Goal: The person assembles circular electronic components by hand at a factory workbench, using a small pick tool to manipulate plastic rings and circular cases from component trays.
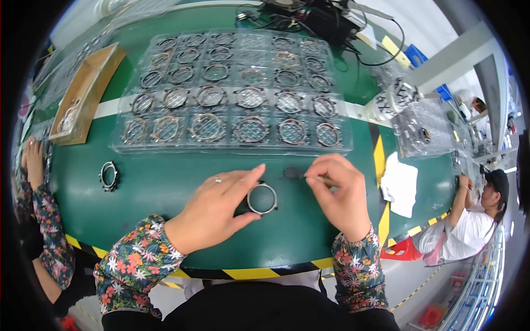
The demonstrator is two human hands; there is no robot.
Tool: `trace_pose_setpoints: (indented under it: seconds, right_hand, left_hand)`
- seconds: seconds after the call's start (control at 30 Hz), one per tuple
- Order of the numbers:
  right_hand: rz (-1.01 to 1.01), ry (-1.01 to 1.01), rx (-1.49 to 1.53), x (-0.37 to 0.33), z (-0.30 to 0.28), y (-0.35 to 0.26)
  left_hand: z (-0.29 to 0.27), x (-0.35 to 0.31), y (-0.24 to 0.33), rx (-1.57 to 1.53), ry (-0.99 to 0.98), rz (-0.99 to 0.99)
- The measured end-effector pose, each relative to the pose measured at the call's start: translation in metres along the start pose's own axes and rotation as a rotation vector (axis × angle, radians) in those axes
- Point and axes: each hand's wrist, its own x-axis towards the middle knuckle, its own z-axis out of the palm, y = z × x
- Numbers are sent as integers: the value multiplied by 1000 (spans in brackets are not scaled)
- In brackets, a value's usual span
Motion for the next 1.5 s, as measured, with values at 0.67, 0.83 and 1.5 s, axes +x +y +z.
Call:
trace_pose_setpoints:
  seconds: [0.67,0.83,1.5]
  right_hand:
    - [-266,119,-520,-2,24,12]
    - [-233,89,-560,-7,21,6]
    - [-147,28,-525,-11,18,3]
  left_hand:
    - [5,11,-2,26,-5,22]
    - [-6,12,-1,-355,37,-185]
    - [-6,11,-12,-1888,0,-392]
